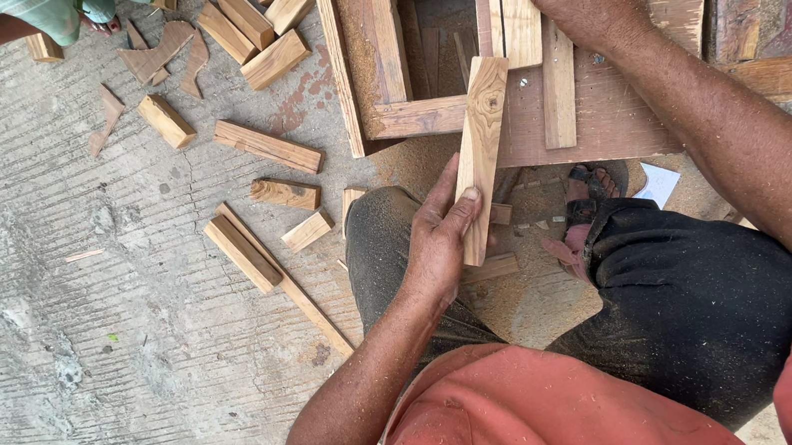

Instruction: The person sits on the floor and uses a wooden hand plane to smooth and shape small rectangular wooden pieces. They repeatedly feed the wood through the plane, remove shavings, and place the finished pieces aside.

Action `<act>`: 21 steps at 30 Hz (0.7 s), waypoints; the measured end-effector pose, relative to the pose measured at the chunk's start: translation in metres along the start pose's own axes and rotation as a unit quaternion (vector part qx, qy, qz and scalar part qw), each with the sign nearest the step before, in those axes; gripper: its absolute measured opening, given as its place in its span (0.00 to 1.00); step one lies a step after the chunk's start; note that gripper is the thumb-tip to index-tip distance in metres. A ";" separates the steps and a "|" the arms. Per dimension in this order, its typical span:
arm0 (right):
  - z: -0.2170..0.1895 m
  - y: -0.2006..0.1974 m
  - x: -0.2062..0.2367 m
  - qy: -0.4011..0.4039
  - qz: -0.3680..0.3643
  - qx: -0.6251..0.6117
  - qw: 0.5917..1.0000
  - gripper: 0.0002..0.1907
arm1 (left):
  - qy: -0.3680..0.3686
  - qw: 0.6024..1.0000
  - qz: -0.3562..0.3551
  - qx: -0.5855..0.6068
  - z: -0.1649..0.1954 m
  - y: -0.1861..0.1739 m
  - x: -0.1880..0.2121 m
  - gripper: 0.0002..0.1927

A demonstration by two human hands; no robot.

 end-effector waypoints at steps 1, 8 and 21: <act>0.001 0.000 0.000 -0.002 0.000 0.002 1.000 0.28 | 0.006 1.000 -0.004 -0.001 0.001 0.000 -0.001 0.33; 0.002 0.001 -0.001 -0.008 0.004 -0.001 1.000 0.27 | 0.013 1.000 -0.008 -0.003 0.004 0.002 -0.008 0.34; -0.002 -0.006 -0.010 0.011 0.018 -0.020 1.000 0.17 | 0.040 0.999 -0.013 -0.015 0.011 0.004 -0.019 0.33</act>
Point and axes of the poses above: each hand's wrist, its own x-axis away from the middle knuckle, its own y-axis out of the palm, z = x × y, the point moved 8 cm from there along -x, towards the middle knuckle, and after that the axes turned 5 degrees about x, right-handed, at the moved point
